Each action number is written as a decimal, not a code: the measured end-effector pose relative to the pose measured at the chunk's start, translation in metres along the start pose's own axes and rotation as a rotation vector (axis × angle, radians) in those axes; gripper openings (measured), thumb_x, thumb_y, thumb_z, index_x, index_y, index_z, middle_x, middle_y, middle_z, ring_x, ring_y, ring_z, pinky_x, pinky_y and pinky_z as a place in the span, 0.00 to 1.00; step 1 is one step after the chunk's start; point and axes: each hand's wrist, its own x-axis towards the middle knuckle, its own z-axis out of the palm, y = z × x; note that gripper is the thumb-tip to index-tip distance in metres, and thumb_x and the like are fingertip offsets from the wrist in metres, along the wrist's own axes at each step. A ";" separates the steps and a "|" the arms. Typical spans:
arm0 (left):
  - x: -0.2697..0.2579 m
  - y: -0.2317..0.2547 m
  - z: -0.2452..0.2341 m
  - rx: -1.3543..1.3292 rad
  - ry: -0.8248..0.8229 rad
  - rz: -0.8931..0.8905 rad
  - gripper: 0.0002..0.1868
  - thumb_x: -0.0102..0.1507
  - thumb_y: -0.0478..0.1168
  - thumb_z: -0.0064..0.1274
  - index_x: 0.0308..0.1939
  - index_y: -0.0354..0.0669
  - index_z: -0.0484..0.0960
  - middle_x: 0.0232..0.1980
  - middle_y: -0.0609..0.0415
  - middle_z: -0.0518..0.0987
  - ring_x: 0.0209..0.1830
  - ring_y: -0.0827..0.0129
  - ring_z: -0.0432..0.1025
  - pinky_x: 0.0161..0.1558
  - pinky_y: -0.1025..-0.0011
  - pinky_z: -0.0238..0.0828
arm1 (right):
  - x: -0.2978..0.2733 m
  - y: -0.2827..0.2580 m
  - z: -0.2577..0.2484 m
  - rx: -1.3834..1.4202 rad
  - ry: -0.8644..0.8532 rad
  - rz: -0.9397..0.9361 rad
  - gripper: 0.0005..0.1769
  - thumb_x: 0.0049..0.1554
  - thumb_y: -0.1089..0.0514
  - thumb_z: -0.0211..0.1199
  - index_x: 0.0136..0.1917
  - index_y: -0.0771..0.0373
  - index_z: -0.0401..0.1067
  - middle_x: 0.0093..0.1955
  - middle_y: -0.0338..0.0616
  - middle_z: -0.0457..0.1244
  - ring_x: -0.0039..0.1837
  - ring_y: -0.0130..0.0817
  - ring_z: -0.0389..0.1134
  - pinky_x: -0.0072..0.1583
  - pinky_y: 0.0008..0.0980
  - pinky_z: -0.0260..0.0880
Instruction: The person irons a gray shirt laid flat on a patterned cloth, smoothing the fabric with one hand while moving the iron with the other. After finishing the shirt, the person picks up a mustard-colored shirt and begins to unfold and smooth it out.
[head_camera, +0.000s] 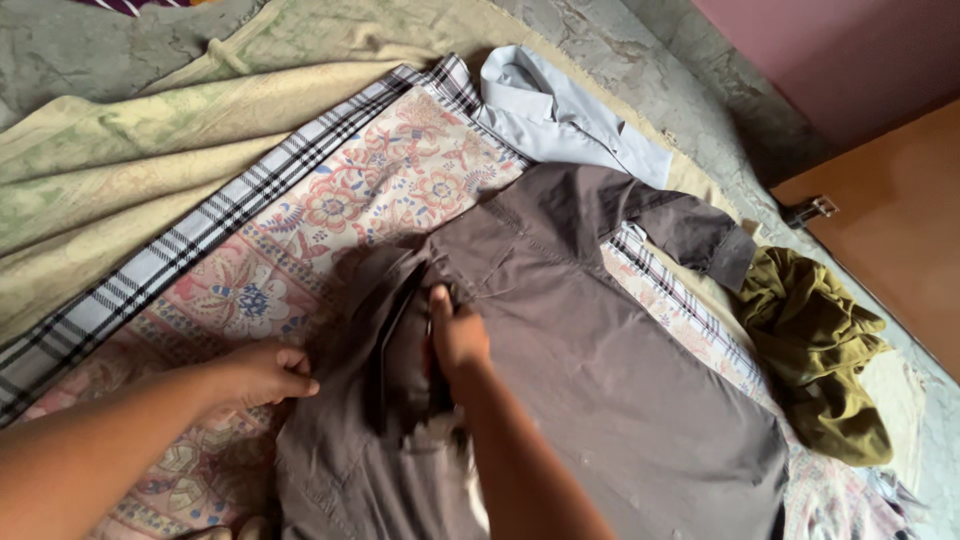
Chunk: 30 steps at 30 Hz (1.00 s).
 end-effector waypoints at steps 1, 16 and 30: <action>0.001 -0.002 -0.002 -0.008 -0.021 0.016 0.11 0.57 0.43 0.67 0.31 0.43 0.81 0.25 0.58 0.72 0.28 0.71 0.64 0.32 0.67 0.61 | -0.007 0.013 0.004 -0.001 -0.005 -0.016 0.31 0.61 0.31 0.52 0.47 0.63 0.72 0.32 0.48 0.66 0.30 0.37 0.67 0.35 0.40 0.69; -0.013 0.005 -0.001 0.194 0.089 0.072 0.11 0.56 0.42 0.65 0.31 0.39 0.81 0.27 0.55 0.76 0.30 0.71 0.68 0.34 0.66 0.66 | -0.037 0.075 -0.054 0.346 -0.237 0.119 0.25 0.62 0.34 0.53 0.44 0.59 0.64 0.27 0.42 0.59 0.26 0.35 0.60 0.30 0.38 0.63; -0.025 -0.002 0.009 0.663 0.116 0.191 0.26 0.55 0.61 0.63 0.37 0.41 0.84 0.37 0.45 0.84 0.40 0.57 0.80 0.46 0.61 0.75 | -0.126 0.133 -0.076 -0.778 0.060 -0.319 0.40 0.47 0.33 0.74 0.61 0.62 0.70 0.46 0.60 0.70 0.50 0.59 0.72 0.50 0.53 0.72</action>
